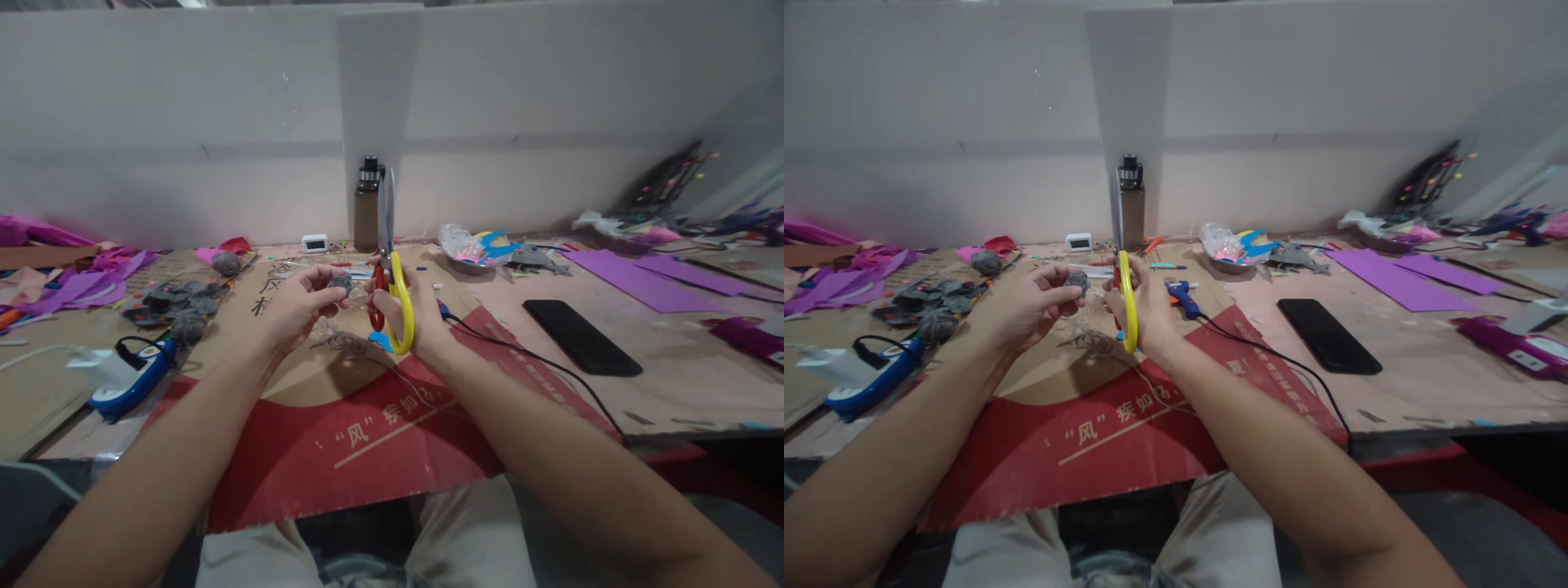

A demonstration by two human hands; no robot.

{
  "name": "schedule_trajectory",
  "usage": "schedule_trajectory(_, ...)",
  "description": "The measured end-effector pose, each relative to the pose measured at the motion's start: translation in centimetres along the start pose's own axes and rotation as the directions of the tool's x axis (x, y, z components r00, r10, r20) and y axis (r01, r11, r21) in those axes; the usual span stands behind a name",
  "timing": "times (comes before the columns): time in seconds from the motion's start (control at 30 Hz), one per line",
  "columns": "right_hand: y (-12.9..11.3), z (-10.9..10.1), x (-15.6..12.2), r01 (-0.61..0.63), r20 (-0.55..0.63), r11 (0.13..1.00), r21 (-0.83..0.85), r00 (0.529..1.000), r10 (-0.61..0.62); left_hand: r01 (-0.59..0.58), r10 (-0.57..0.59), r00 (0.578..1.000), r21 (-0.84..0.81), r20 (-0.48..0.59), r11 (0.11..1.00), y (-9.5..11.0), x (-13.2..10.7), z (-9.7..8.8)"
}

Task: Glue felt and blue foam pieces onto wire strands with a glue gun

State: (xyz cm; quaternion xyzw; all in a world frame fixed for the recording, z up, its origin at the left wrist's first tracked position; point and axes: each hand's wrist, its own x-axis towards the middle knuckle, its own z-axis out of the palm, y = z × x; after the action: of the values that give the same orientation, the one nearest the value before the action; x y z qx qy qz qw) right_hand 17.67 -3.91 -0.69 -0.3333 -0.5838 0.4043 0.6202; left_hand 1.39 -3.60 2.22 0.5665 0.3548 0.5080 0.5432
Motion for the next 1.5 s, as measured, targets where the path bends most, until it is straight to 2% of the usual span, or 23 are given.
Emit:
schedule_trajectory(0.17, -0.6, 0.1, -0.1, -0.072, 0.012, 0.997, -0.015, 0.997, 0.072, -0.017, 0.013, 0.999, -0.091, -0.04, 0.996, 0.2, 0.2, -0.5)
schedule_trajectory(0.33, -0.8, 0.3, -0.2, -0.134, 0.135, 0.985, -0.109, 0.98, 0.148, -0.082, 0.074, 0.996, -0.166, -0.056, 0.983, 0.4, 0.6, -1.2)
schedule_trajectory(0.57, -2.5, 0.6, -1.3, -0.044, 0.312, 0.929, -0.368, 0.935, 0.168, -0.156, 0.134, 0.982, -0.166, -0.137, 0.974, 1.0, 0.9, -2.4)
schedule_trajectory(0.77, -2.3, 0.0, -1.4, 0.038, 0.434, 0.893, -0.448, 0.883, 0.18, -0.167, 0.139, 0.972, -0.141, -0.19, 0.976, 1.2, 1.0, -2.6)
schedule_trajectory(1.03, -2.2, -0.1, -1.5, 0.008, 0.423, 0.903, -0.43, 0.885, 0.194, -0.181, 0.176, 0.978, -0.029, -0.113, 0.983, 1.0, 0.9, -2.0)
schedule_trajectory(1.5, -1.6, 0.0, -1.5, -0.003, 0.408, 0.922, -0.387, 0.896, 0.174, -0.17, 0.173, 0.979, 0.035, -0.108, 0.985, 1.1, 0.8, -1.8)
